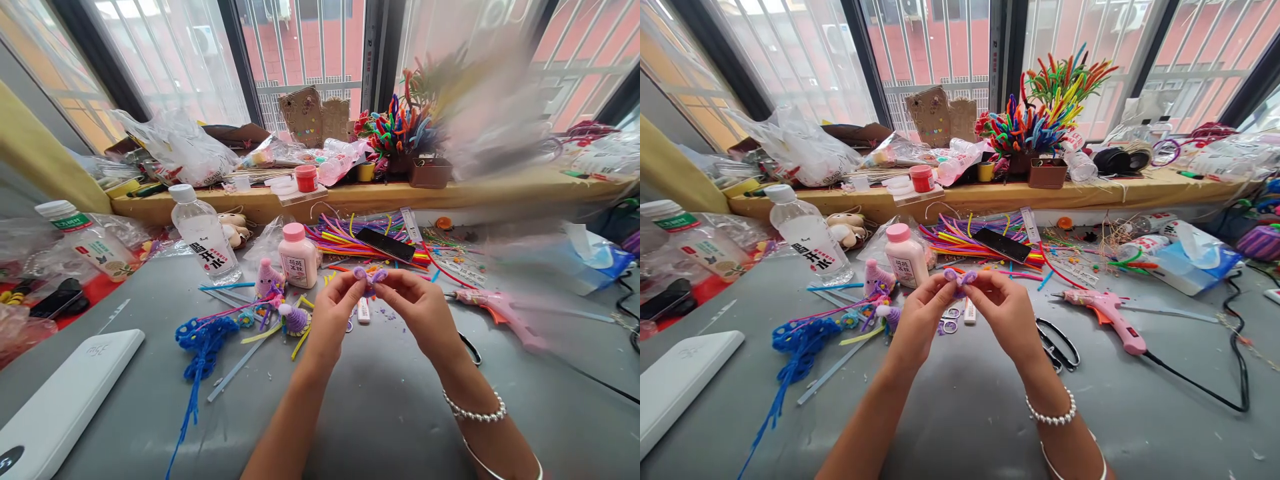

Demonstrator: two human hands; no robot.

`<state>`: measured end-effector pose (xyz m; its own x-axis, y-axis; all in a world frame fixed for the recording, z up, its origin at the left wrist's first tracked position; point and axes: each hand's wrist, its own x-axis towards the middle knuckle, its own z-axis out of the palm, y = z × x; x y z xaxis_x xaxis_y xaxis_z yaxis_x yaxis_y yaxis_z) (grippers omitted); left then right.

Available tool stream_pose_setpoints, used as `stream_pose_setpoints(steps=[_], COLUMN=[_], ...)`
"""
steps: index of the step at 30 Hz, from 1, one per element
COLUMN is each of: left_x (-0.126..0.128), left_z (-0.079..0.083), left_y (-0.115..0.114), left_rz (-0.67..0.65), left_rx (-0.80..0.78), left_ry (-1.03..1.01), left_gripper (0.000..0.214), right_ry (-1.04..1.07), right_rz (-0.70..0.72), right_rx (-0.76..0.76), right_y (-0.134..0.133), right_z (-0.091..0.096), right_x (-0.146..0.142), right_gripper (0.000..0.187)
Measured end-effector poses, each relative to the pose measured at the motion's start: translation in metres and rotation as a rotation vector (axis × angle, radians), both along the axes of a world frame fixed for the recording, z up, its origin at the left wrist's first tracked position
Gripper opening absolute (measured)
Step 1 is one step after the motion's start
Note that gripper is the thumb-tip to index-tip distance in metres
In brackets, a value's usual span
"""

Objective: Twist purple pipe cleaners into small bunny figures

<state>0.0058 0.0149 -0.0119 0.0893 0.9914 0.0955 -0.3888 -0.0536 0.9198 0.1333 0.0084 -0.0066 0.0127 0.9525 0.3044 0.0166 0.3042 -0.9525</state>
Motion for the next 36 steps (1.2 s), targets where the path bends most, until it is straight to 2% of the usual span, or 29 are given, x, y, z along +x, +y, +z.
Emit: stream_pose_setpoints(steps=[3,9,18,26,36], left_x=[0.0,-0.002,-0.004,-0.011,-0.018], left_z=[0.003,0.004,0.002,0.008,0.008], left_y=[0.0,-0.001,0.001,0.001,0.002], left_rz=[-0.039,-0.003,-0.032,0.025,0.0], left_rx=[-0.082,-0.147,-0.072,-0.036,-0.004], left_ry=[-0.062,-0.101,-0.026,0.127,0.205], left_gripper=[0.015,0.014,0.014,0.016,0.017], right_ry=[-0.022,-0.16,-0.107,-0.007,0.024], right_rz=[-0.033,-0.038,-0.103,-0.038,-0.007], right_rx=[-0.012,0.042,0.02,-0.052,-0.065], right_y=[-0.001,-0.004,-0.003,-0.001,-0.001], right_z=[-0.001,-0.001,-0.004,-0.005,-0.003], right_x=[-0.003,-0.009,-0.008,-0.006,-0.005], right_gripper=[0.013,0.009,0.015,0.021,0.019])
